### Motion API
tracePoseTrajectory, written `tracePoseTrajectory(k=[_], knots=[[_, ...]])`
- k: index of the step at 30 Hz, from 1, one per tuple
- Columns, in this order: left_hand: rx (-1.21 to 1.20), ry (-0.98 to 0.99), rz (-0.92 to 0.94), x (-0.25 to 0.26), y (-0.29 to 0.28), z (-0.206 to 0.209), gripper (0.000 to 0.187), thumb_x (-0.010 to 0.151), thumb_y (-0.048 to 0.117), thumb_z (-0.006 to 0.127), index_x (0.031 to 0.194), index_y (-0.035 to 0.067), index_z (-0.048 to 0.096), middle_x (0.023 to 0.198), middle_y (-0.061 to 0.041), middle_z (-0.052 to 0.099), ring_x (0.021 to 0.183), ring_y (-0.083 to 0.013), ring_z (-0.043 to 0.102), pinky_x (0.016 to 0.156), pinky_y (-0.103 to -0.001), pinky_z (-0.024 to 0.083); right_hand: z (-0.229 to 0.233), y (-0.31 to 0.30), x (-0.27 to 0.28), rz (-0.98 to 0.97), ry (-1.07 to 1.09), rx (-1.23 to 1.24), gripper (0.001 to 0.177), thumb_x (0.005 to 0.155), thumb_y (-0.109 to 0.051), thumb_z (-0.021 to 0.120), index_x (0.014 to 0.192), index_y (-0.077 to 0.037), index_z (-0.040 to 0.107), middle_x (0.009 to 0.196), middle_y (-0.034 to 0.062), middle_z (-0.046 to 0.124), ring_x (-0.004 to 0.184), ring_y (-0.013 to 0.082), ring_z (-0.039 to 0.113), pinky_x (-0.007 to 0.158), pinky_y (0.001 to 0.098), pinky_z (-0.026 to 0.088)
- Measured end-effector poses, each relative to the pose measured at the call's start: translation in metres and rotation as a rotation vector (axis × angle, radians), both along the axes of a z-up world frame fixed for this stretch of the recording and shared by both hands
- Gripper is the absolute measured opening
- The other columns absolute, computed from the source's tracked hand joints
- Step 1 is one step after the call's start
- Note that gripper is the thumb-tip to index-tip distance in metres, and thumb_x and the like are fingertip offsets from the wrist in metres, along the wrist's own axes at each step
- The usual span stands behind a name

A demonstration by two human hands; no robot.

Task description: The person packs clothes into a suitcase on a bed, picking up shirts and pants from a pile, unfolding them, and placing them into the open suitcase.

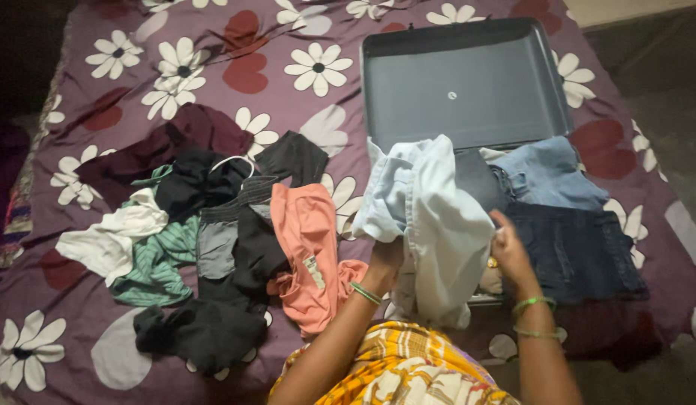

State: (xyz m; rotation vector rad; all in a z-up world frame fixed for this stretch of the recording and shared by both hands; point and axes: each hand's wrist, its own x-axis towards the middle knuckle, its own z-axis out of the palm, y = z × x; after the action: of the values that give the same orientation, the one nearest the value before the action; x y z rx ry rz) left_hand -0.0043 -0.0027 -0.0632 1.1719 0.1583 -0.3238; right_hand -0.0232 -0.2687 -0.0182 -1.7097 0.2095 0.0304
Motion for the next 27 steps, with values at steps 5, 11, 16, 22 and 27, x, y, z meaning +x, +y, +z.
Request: tracePoseTrajectory(k=[5,11,16,22,27], knots=[[-0.085,-0.073,-0.014,-0.004,-0.006,0.042,0.040,0.099,0.034,0.054,0.124,0.003,0.061,0.115,-0.012,0.067,0.104,-0.0249,0.061,0.090,-0.038,0.050,-0.089,-0.017,-0.047,0.347,0.390,-0.176,0.045,0.099,-0.016,0.060,0.142,-0.005,0.056,0.129,0.0052,0.065,0.112,0.0111,0.060,0.093,0.0299,0.050],[0.340,-0.421,-0.084,-0.005,-0.011,0.019,0.046,0.098,0.037,0.058,0.127,0.002,0.060,0.121,-0.016,0.065,0.112,-0.0300,0.059,0.096,-0.042,0.047,-0.139,0.002,-0.073,0.440,0.631,-0.066,0.037,0.105,-0.022,0.057,0.138,-0.005,0.060,0.122,0.0066,0.065,0.106,0.0142,0.061,0.088,0.0315,0.050],[0.926,-0.787,-0.050,0.012,0.005,-0.041,0.050,0.098,0.040,0.061,0.130,0.001,0.059,0.126,-0.019,0.063,0.118,-0.0342,0.058,0.101,-0.044,0.045,-0.130,-0.019,-0.051,-0.010,0.413,0.107,0.035,0.110,-0.027,0.054,0.135,-0.005,0.064,0.117,0.0078,0.066,0.100,0.0167,0.061,0.084,0.0328,0.049],[1.273,-0.904,0.068,0.050,0.010,-0.084,0.057,0.097,0.043,0.065,0.133,0.000,0.058,0.132,-0.022,0.062,0.126,-0.0393,0.056,0.107,-0.048,0.041,-0.083,-0.042,-0.014,-0.279,-0.008,0.663,0.035,0.114,-0.031,0.052,0.135,-0.005,0.065,0.120,0.0088,0.066,0.106,0.0202,0.062,0.093,0.0366,0.048],[0.969,-0.284,-0.288,0.027,0.022,-0.031,0.059,0.105,0.049,0.044,0.153,0.017,0.056,0.131,-0.015,0.066,0.120,-0.0317,0.063,0.103,-0.042,0.047,-0.036,-0.027,-0.016,-0.232,-0.170,1.015,0.038,0.108,-0.027,0.055,0.142,-0.010,0.058,0.140,0.0068,0.065,0.130,0.0236,0.061,0.116,0.0446,0.045]])
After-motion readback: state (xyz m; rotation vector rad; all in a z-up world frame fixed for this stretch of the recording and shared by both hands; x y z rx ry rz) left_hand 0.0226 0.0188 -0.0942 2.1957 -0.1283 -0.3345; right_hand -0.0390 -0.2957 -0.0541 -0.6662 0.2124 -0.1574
